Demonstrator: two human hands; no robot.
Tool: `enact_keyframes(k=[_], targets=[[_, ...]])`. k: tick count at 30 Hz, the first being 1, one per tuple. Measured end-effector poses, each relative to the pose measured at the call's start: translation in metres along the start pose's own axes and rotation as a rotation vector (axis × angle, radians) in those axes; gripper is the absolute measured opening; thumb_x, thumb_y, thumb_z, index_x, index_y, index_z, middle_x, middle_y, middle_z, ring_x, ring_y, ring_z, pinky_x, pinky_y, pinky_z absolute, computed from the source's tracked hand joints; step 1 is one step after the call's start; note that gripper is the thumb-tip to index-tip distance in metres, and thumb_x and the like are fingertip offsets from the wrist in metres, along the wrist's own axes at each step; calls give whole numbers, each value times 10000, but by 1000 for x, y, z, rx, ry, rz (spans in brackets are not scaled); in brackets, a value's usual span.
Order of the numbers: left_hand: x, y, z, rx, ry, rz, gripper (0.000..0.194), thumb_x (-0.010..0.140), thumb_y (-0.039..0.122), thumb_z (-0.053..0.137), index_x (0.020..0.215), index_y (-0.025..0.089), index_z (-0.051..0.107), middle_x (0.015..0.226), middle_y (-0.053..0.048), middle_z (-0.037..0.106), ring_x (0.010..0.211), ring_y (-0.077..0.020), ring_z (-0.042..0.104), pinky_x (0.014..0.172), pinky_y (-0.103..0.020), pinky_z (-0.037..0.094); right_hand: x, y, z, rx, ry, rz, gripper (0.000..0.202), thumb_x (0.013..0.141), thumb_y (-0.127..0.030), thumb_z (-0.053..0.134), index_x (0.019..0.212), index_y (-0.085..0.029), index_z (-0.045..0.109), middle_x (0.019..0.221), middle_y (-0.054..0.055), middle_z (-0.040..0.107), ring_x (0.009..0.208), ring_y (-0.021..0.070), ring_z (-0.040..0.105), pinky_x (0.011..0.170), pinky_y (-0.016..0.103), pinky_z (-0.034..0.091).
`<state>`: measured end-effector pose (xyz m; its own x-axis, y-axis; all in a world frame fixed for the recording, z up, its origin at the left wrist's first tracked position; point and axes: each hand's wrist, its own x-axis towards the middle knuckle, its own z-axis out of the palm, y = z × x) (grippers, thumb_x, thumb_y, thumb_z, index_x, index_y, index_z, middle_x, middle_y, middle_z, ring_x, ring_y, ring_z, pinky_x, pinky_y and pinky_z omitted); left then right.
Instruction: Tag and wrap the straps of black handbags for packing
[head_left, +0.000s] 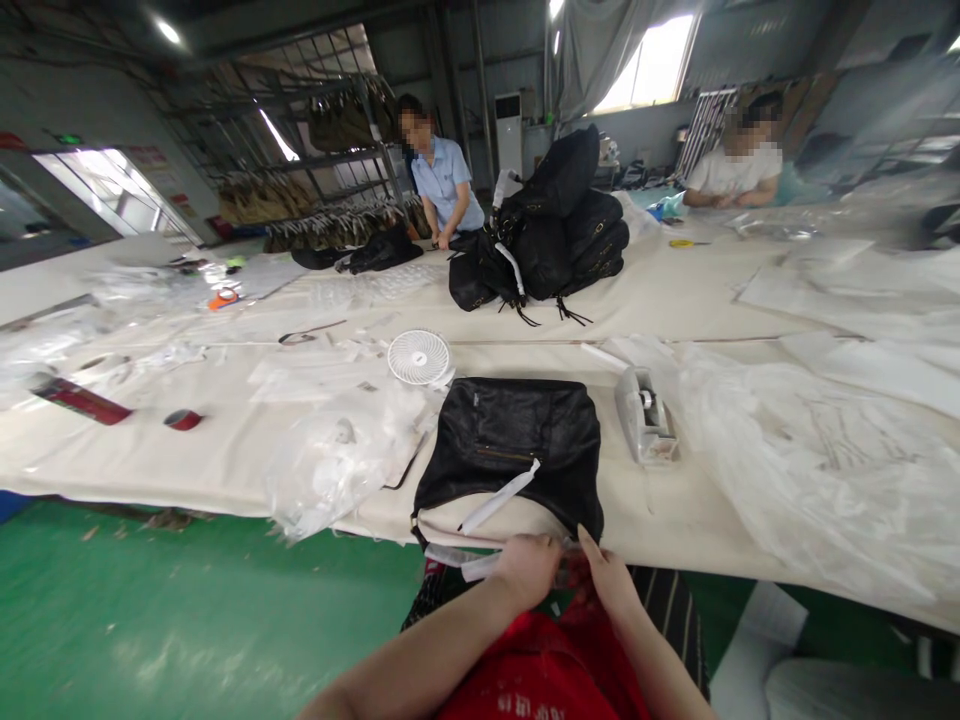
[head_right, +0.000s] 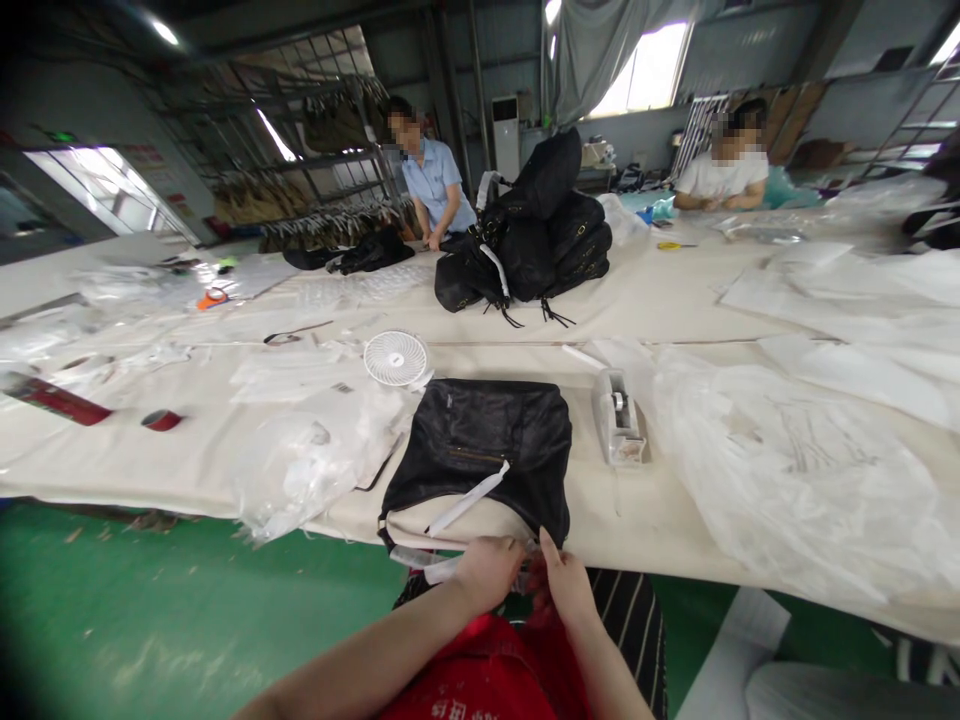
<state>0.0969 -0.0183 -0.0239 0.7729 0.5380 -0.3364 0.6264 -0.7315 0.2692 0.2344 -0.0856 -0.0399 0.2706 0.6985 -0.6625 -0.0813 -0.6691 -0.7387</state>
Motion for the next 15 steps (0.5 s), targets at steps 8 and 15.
enact_keyframes(k=[8, 15], targets=[[0, -1, 15, 9, -27, 21, 330, 855, 154, 395, 1146, 92, 539, 1062, -174, 624, 963, -314, 617, 788, -450, 519, 12, 20, 8, 96, 15, -124, 362, 694, -555, 616, 689, -193, 611, 507, -12, 608, 400, 138, 536, 380, 237, 354], [6, 1, 31, -789, 18, -333, 214, 901, 212, 411, 936, 140, 609, 1035, -139, 626, 1046, -300, 546, 995, -474, 344, 8, 34, 14, 60, 57, -179, 370, 733, -562, 552, 618, -211, 579, 463, 1, 592, 406, 154, 520, 406, 256, 360]])
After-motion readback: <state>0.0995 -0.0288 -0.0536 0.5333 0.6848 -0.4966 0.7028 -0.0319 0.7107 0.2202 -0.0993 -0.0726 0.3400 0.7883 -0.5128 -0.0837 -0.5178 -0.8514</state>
